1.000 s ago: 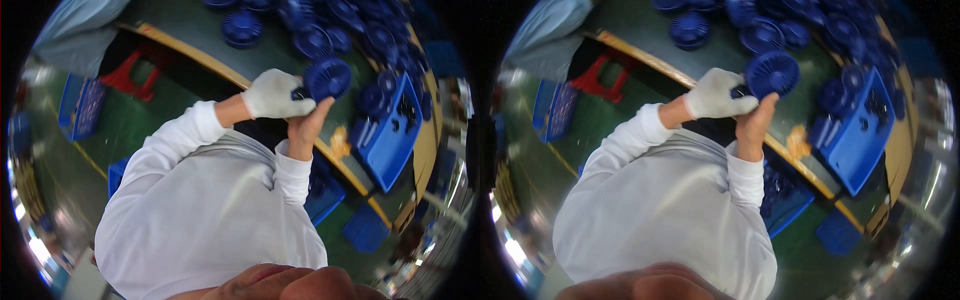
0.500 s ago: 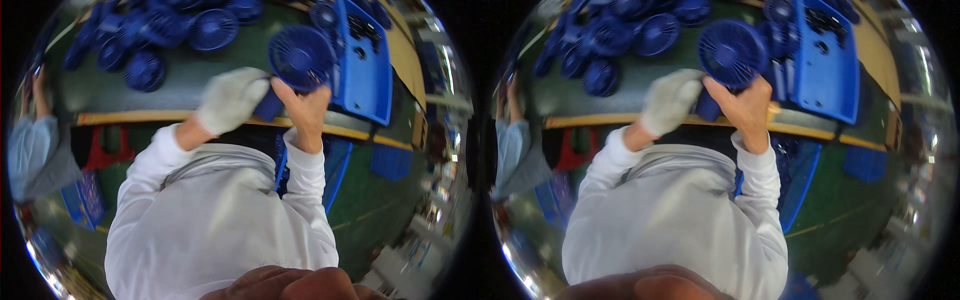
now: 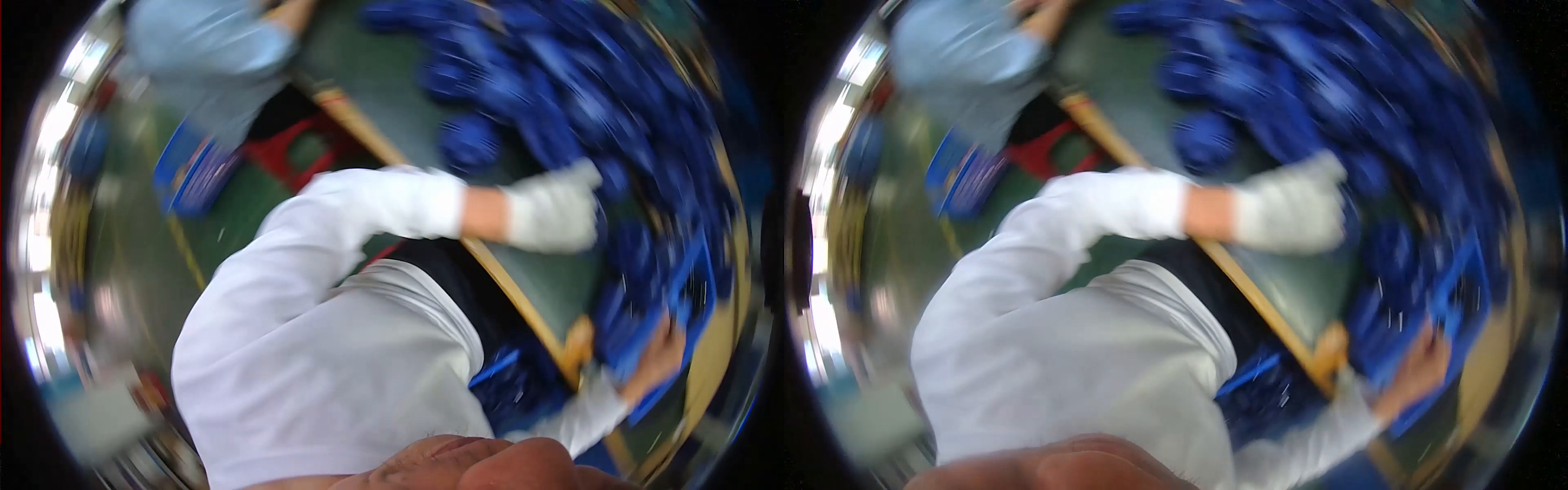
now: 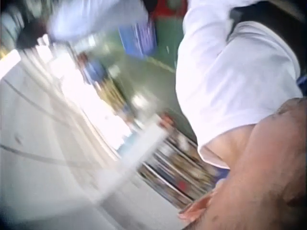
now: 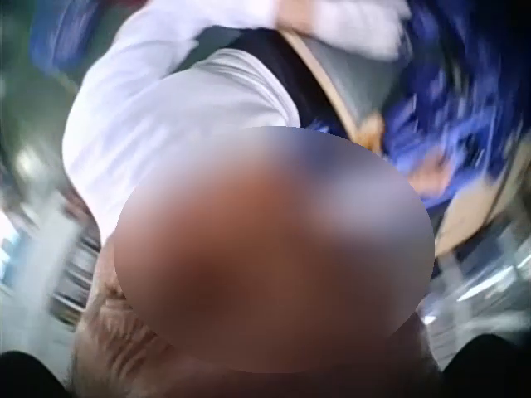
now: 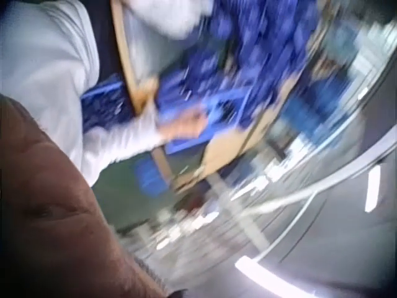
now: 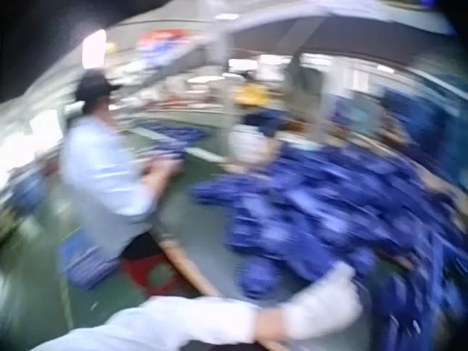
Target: The person picks up a blue fan and a black clip, attaches the clip to the fan by hand, and places the assembled unit into a blue crate. This process is repeated with several more fans and clips.
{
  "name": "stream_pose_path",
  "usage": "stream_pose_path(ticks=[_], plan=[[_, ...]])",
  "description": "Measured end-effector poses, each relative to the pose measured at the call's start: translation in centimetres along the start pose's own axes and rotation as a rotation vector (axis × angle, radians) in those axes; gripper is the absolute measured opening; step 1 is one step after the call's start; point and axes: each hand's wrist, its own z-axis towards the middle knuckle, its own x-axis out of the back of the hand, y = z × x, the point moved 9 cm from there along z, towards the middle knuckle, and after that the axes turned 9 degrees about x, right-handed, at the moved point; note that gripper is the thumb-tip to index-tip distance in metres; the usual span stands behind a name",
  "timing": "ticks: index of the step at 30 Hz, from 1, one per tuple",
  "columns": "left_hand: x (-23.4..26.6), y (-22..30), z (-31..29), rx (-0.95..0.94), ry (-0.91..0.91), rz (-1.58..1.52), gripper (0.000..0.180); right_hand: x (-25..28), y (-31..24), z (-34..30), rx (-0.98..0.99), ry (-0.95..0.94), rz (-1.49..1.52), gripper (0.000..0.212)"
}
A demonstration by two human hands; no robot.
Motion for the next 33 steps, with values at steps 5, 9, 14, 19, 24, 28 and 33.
stream_pose_path(ticks=[5, 9, 14, 19, 24, 28, 33], plan=[[-1.1, 0.4, -2.1, -0.072, 0.198, -0.267, 0.072, -9.9, 17.4, 4.8, 0.391, -0.319, -0.312, 0.039], [-4.1, -0.8, -2.7, 0.159, -0.01, -0.147, 0.076, -14.6, 25.9, 4.4, 0.637, -0.044, -0.559, 0.034], [-5.7, -0.1, -1.8, 0.177, -0.089, -0.281, 0.066, -12.5, 21.2, 2.7, 0.816, 0.15, -0.383, 0.017], [-7.1, 2.6, -0.1, 0.076, -0.151, -0.326, 0.064, -11.8, 19.3, 5.6, 0.798, 0.122, -0.362, 0.019], [-5.2, 3.7, -0.7, -0.052, -0.179, -0.357, 0.055, -11.1, 19.0, 6.6, 0.724, 0.07, -0.365, 0.021], [-3.4, 3.4, -2.1, -0.073, -0.06, -0.296, 0.053, -11.7, 16.3, 8.4, 0.686, 0.034, -0.35, 0.023], [-2.7, 2.9, -3.3, 0.1, -0.129, -0.279, 0.054, -12.4, 11.4, 10.8, 0.639, -0.015, -0.343, 0.026]])
